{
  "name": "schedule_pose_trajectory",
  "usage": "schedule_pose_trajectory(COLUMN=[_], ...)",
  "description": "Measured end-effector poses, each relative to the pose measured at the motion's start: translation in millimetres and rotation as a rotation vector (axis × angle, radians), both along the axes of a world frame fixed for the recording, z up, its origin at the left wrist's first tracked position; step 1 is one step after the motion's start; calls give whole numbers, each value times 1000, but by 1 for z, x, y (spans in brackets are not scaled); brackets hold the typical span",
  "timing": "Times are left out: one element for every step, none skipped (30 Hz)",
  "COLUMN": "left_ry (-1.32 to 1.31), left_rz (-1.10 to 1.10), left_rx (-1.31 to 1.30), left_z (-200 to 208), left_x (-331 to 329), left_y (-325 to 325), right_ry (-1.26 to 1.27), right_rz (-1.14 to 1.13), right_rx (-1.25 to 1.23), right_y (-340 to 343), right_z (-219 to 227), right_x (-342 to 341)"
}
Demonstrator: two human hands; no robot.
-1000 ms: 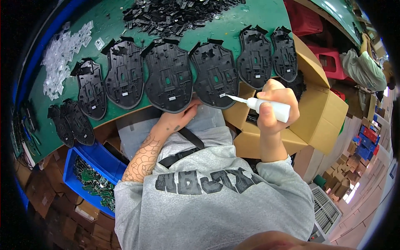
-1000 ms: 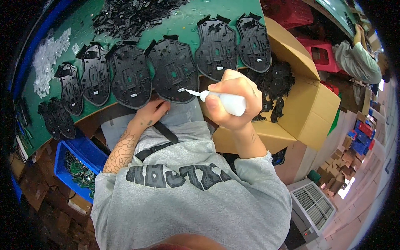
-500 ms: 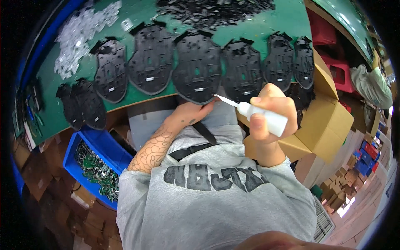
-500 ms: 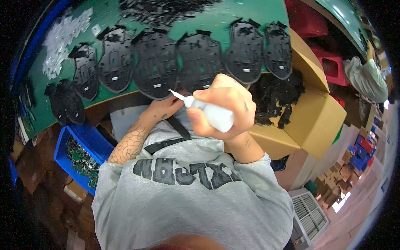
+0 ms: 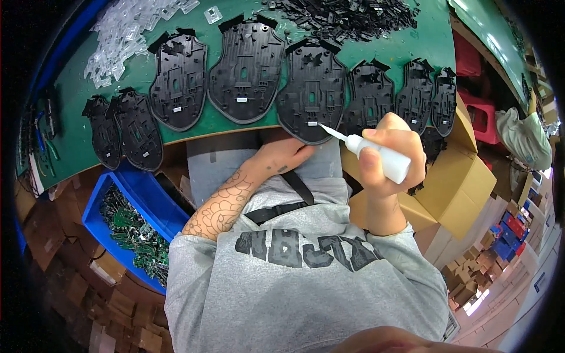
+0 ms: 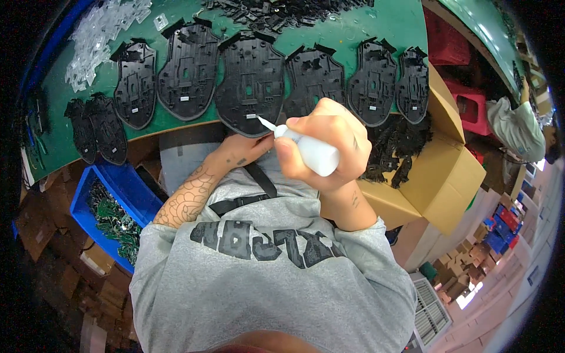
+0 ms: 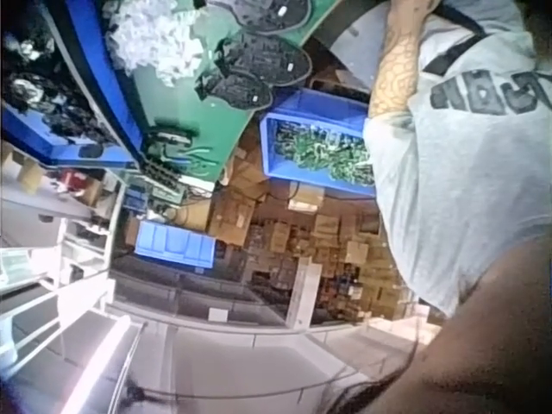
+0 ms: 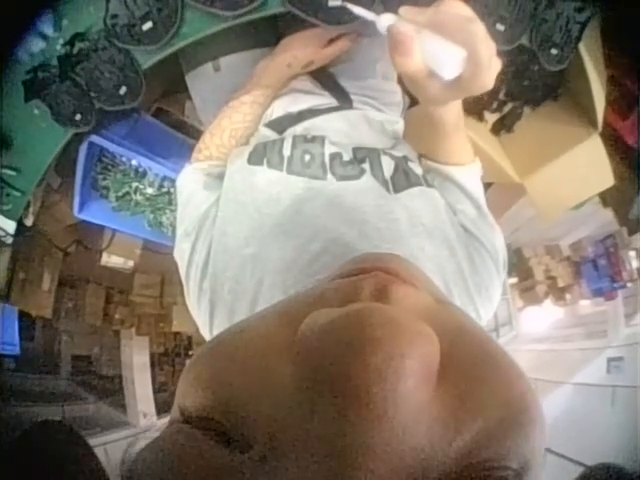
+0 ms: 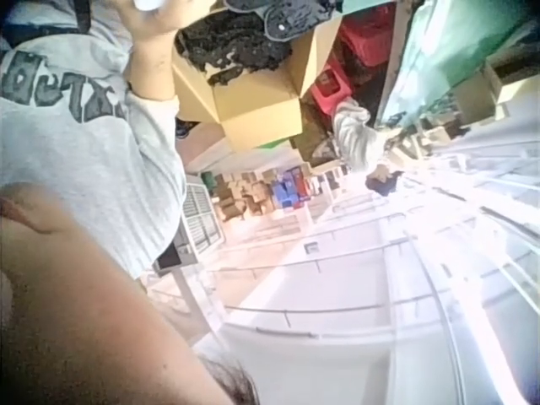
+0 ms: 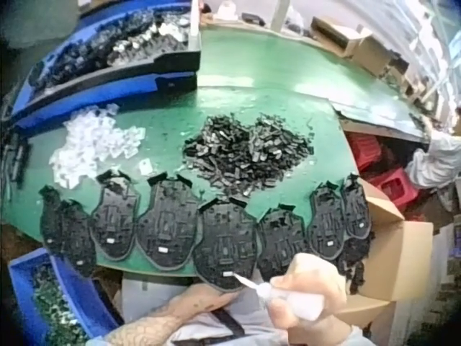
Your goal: The person assembles computer mouse bases by taking mouse shells from a box, lining them up on the table, applying liquid onto them with a squeeze bottle, and attaching small components onto the shells by hand.
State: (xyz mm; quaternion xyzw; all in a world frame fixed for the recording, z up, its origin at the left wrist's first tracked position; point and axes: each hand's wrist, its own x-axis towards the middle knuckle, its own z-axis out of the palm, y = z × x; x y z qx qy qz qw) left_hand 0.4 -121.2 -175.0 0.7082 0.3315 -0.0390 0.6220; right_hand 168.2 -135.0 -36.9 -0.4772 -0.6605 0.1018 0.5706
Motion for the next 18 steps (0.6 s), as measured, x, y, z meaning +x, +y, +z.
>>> schedule_pose_trajectory(left_ry=[-32, -62, -64, -60, -56, -59, -96, -132, -131, -143, -155, -156, -110, -61, -343, -347, -394, -442], left_rz=[17, 35, 35, 40, 44, 44, 40, 36, 40, 68, 96, 96, 13, -65, 85, 86, 109, 131], left_rx=[20, 40, 39, 48, 58, 57, 37, 19, 20, 55, 90, 91, 69, 47, 178, 176, 136, 98], left_z=[-2, -3, -3, -2, -2, -4, -9, -10, -10, -8, -7, 4, 17, 25, -36, -34, -25, -21], left_x=[0, 0, 0, -1, -1, -1, 0, -1, -2, -2, -2, 0, 1, 1, 2, 4, 4, 4], left_y=[-1, -2, -2, -2, -2, -2, -3, -2, -3, -5, -6, 0, 7, 12, -15, -13, -10, -9], right_ry=[-2, -3, -5, 13, 30, 27, 153, 281, 287, 289, 291, 291, 277, 195, 168, 119, 129, 130], right_rz=[-4, -6, -5, -6, -7, -6, -74, -141, -179, -174, -155, -140, -7, 16, 44, 39, 60, 74], right_rx=[3, 5, 4, -2, -8, -9, 11, 32, 18, 19, 0, -19, 70, 52, 62, 67, 27, 26], right_y=[1, 1, 1, 1, 1, 2, 4, 7, 10, 14, 18, 21, 26, 30, 36, 40, 40, 43], right_z=[0, -1, -1, -2, -2, 0, 2, 6, 11, 15, 19, 20, 11, 10, 11, 9, 7, 6], right_x=[-1, -1, 0, 1, 1, -2, -7, -12, -16, -21, -28, -32, -28, -32, -43, -45, -47, -50])
